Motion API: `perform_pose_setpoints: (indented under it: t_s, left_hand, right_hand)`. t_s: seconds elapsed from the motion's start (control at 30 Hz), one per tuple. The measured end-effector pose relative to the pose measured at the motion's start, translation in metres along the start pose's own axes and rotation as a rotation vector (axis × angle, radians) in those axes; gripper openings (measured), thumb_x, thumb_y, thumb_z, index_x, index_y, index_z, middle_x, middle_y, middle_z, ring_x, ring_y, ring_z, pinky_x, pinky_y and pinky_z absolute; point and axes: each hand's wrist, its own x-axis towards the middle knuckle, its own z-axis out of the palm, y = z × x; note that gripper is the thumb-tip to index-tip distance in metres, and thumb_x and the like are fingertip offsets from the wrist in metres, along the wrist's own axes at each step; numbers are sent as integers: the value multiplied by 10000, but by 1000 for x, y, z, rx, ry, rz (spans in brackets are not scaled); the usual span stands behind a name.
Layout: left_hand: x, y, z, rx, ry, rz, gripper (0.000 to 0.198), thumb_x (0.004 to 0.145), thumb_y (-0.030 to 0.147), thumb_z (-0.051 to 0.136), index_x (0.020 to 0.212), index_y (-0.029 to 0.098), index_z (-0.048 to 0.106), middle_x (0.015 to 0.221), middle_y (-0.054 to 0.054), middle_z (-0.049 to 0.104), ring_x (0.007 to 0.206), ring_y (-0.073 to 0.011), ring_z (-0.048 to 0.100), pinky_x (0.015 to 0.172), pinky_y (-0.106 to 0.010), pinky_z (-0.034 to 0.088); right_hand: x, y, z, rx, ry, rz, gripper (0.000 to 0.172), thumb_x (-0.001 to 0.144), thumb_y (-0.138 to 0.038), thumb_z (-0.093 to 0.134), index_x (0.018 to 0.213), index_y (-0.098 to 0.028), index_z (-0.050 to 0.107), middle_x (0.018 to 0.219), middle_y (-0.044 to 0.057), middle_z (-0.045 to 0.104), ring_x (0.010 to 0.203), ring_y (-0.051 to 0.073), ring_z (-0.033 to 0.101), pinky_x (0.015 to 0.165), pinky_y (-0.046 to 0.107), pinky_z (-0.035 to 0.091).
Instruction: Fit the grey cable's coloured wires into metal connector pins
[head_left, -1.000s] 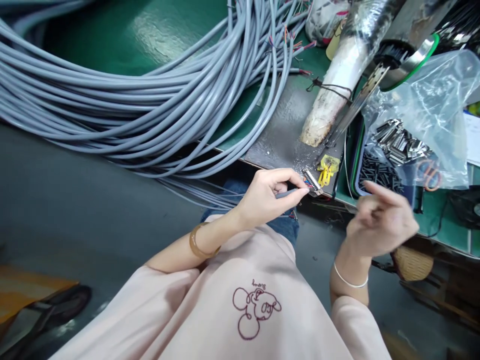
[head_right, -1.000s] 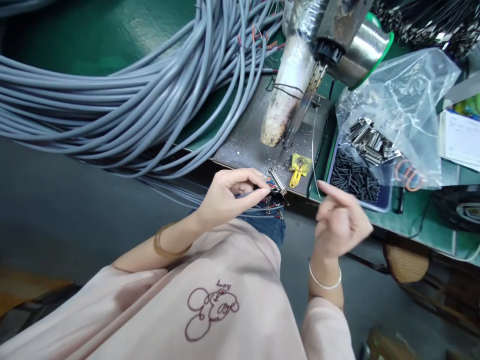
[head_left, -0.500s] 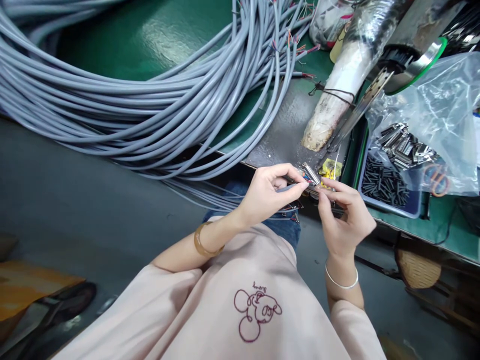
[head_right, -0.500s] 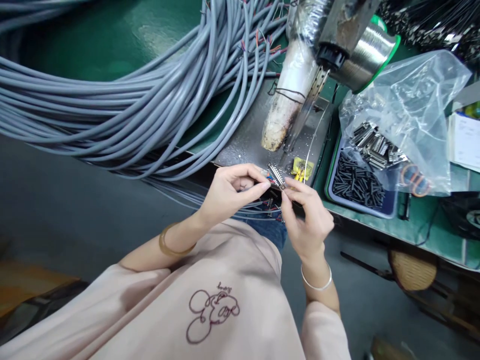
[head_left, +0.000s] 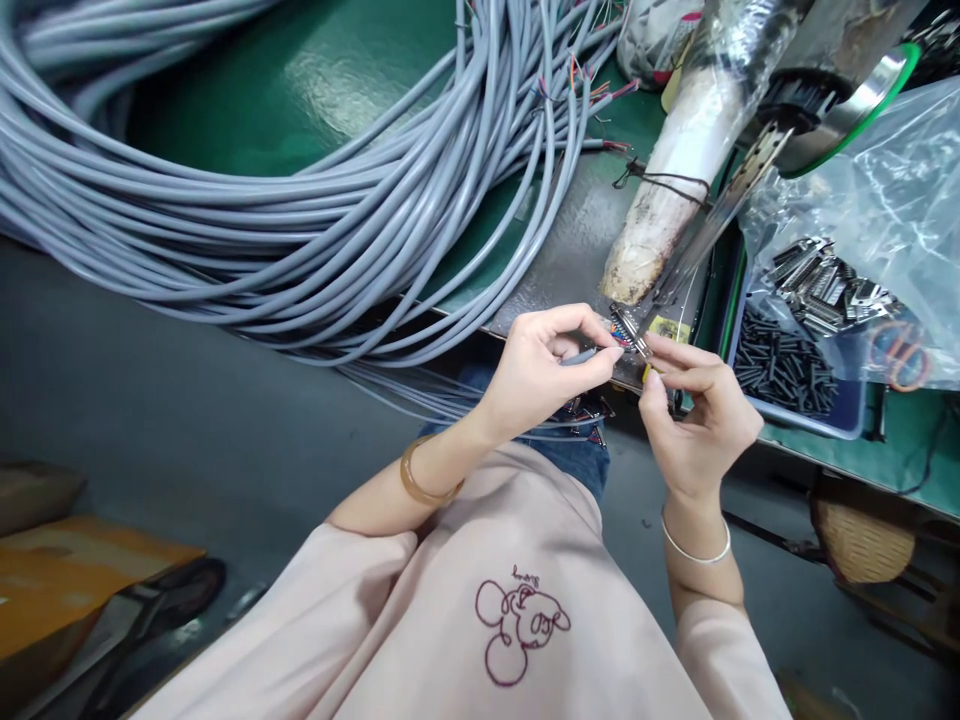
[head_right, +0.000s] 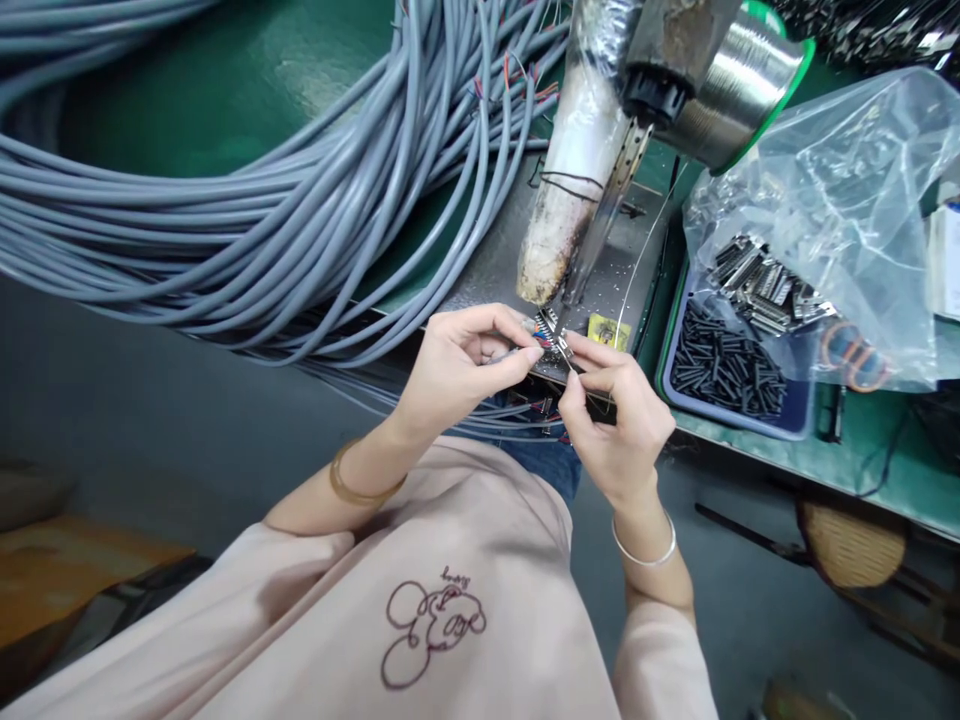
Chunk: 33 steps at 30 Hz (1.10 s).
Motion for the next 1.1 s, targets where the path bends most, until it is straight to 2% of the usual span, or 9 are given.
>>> perform_pose_setpoints:
  t_s: [0.17, 0.37, 0.57, 0.9, 1.1]
  left_hand:
    - [3, 2, 0, 30, 14, -25, 131, 809, 244, 717, 742, 163, 638, 724, -1, 602, 472, -29, 324, 433, -234, 215]
    - [4, 4, 2, 37, 35, 4, 129, 819, 227, 715, 746, 161, 631, 722, 1, 587, 482, -29, 349, 444, -230, 240]
    - [5, 7, 3, 13, 49, 62, 105, 798, 172, 702, 729, 155, 625, 655, 17, 528, 501, -40, 386, 446, -213, 262]
    - [6, 5, 2, 6, 28, 37, 126, 828, 212, 711, 749, 166, 624, 628, 26, 511, 460, -34, 343, 428, -227, 227]
    - [7, 10, -3, -14, -19, -45, 137, 804, 204, 711, 723, 165, 607, 594, 35, 506, 422, -23, 299, 402, -231, 177]
  right_hand:
    - [3, 2, -1, 3, -20, 0, 144, 869, -129, 684, 874, -244, 597, 1160, 59, 761, 985, 207, 763, 849, 417, 688]
    - [8, 0, 0, 20, -1, -25, 136, 856, -119, 696, 863, -235, 626, 1140, 63, 766, 1003, 209, 760, 857, 415, 683]
    - [14, 0, 1, -51, 49, -122, 147, 819, -92, 725, 863, -211, 651, 1080, 49, 783, 971, 205, 769, 819, 372, 674]
    - [21, -3, 0, -210, 44, -206, 200, 799, -69, 773, 916, -216, 704, 1021, 16, 793, 939, 177, 770, 809, 295, 639]
    - [18, -4, 0, -233, 38, -230, 201, 801, -59, 770, 913, -207, 694, 1022, 25, 796, 927, 176, 773, 816, 290, 633]
